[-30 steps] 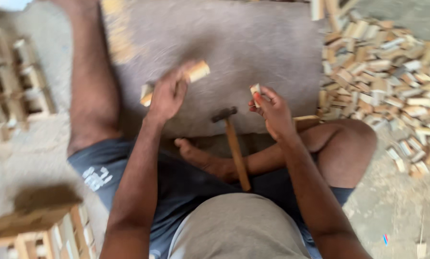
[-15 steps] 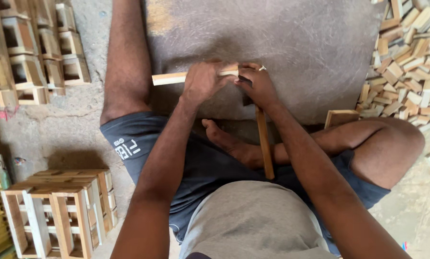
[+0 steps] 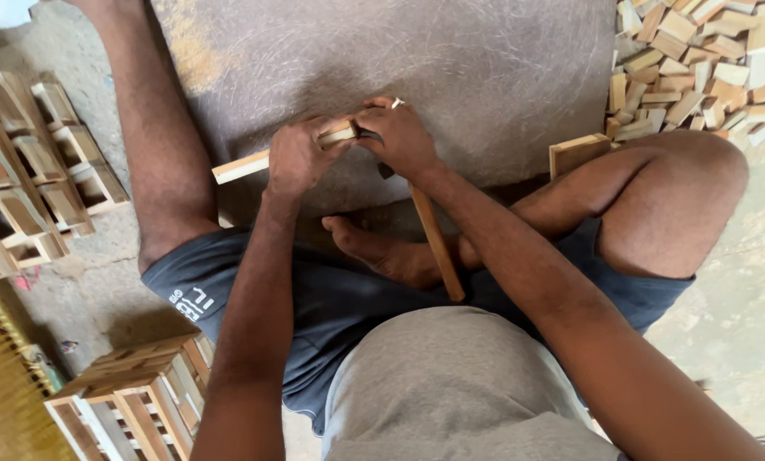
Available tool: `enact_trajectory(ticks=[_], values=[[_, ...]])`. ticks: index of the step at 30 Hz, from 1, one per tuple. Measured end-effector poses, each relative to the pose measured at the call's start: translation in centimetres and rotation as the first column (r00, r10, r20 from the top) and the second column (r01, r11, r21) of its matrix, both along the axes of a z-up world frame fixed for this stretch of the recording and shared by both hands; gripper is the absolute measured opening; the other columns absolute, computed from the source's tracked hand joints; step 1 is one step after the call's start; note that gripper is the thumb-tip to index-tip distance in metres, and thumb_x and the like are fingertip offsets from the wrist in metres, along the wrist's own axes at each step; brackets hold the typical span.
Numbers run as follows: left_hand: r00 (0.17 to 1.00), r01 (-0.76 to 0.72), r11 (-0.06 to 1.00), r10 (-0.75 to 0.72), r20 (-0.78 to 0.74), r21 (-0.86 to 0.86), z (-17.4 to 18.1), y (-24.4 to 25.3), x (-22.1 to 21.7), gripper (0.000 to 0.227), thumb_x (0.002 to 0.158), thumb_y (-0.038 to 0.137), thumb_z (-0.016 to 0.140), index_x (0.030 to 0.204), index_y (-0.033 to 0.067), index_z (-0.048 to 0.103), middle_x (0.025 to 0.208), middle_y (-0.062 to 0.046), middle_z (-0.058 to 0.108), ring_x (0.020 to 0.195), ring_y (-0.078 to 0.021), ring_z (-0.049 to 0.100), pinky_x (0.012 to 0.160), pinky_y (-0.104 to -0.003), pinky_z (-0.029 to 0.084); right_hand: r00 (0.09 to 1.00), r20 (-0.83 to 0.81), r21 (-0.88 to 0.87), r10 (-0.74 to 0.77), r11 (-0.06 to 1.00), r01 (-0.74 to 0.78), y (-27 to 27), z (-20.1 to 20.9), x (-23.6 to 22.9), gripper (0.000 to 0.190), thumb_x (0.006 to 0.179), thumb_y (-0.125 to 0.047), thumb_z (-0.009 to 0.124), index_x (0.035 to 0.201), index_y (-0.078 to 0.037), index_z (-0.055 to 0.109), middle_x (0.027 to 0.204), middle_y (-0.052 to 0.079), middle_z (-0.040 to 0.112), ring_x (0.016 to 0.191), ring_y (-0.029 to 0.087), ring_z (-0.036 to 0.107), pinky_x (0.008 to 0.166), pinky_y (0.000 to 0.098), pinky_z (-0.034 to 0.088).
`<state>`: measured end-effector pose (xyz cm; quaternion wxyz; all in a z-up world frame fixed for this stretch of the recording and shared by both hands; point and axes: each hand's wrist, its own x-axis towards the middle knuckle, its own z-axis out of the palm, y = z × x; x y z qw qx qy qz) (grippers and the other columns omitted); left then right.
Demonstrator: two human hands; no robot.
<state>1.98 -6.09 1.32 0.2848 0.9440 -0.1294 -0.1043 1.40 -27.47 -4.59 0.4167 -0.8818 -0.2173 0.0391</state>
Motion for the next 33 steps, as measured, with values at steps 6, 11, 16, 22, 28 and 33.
enact_trajectory(ticks=[6, 11, 16, 22, 28, 33], values=[[0.995, 0.055, 0.998, -0.054, 0.088, -0.014, 0.4, -0.4, 0.1, 0.034, 0.082, 0.029, 0.088, 0.111, 0.0131, 0.077, 0.097, -0.008, 0.074, 0.084, -0.0294, 0.073, 0.073, -0.042, 0.058, 0.989, -0.148, 0.093, 0.0, 0.996, 0.014, 0.8, 1.0, -1.6, 0.056, 0.1, -0.026, 0.069, 0.148, -0.004, 0.052, 0.159, 0.02, 0.042, 0.139, 0.039, 0.046, 0.111, 0.0539, 0.039], [0.997, 0.049, 0.998, -0.047, 0.068, -0.038, 0.1, -0.5, -0.2, 0.033, 0.084, 0.028, 0.087, 0.111, 0.013, 0.076, 0.103, -0.007, 0.075, 0.087, -0.0272, 0.074, 0.076, -0.042, 0.059, 0.94, -0.245, 0.094, -0.239, 0.959, 0.268, -1.6, 3.7, -9.4, 0.063, 0.1, -0.03, 0.07, 0.151, -0.003, 0.044, 0.163, 0.027, 0.026, 0.147, 0.043, 0.036, 0.115, 0.0526, 0.039], [0.995, 0.066, 0.997, -0.062, 0.077, -0.048, 0.4, -0.4, 0.0, 0.032, 0.084, 0.028, 0.086, 0.11, 0.013, 0.076, 0.103, -0.007, 0.075, 0.089, -0.0272, 0.074, 0.078, -0.042, 0.059, 0.461, -0.876, 0.068, -0.141, 0.911, 0.408, -5.0, 6.7, -13.6, 0.056, 0.095, -0.031, 0.072, 0.137, 0.0, 0.051, 0.119, 0.024, 0.065, 0.107, 0.033, 0.065, 0.088, 0.0402, 0.054], [0.995, 0.064, 0.998, -0.062, 0.075, -0.021, -0.2, -0.3, 0.4, 0.032, 0.084, 0.03, 0.087, 0.109, 0.0134, 0.075, 0.101, -0.008, 0.075, 0.086, -0.0297, 0.074, 0.075, -0.044, 0.058, 0.962, -0.024, 0.005, -0.272, 0.962, 0.272, -6.8, 12.8, -12.8, 0.037, 0.102, -0.021, 0.068, 0.127, 0.005, 0.059, 0.085, 0.019, 0.068, 0.073, 0.028, 0.068, 0.066, 0.039, 0.052], [0.99, 0.082, 0.996, -0.078, 0.12, -0.031, -0.6, -0.2, 0.4, 0.053, 0.085, 0.031, 0.086, 0.131, 0.0176, 0.065, 0.101, -0.01, 0.076, 0.082, -0.0303, 0.076, 0.075, -0.044, 0.06, 0.945, 0.306, 0.643, -0.116, 0.757, -0.115, -5.8, 11.4, -11.0, 0.035, 0.104, -0.018, 0.063, 0.13, -0.001, 0.049, 0.082, 0.011, 0.066, 0.066, 0.021, 0.064, 0.06, 0.0328, 0.054], [0.991, 0.09, 0.996, -0.092, 0.095, 0.029, -3.0, 1.1, -0.7, 0.096, 0.088, 0.036, 0.086, 0.162, 0.0095, 0.031, 0.098, -0.009, 0.079, 0.072, -0.0349, 0.072, 0.07, -0.047, 0.057, 0.878, -0.436, -0.192, -0.197, 0.974, 0.122, -5.8, 8.5, -8.7, 0.031, 0.109, -0.028, 0.059, 0.121, 0.0, 0.052, 0.07, 0.014, 0.063, 0.055, 0.024, 0.059, 0.048, 0.0388, 0.045]])
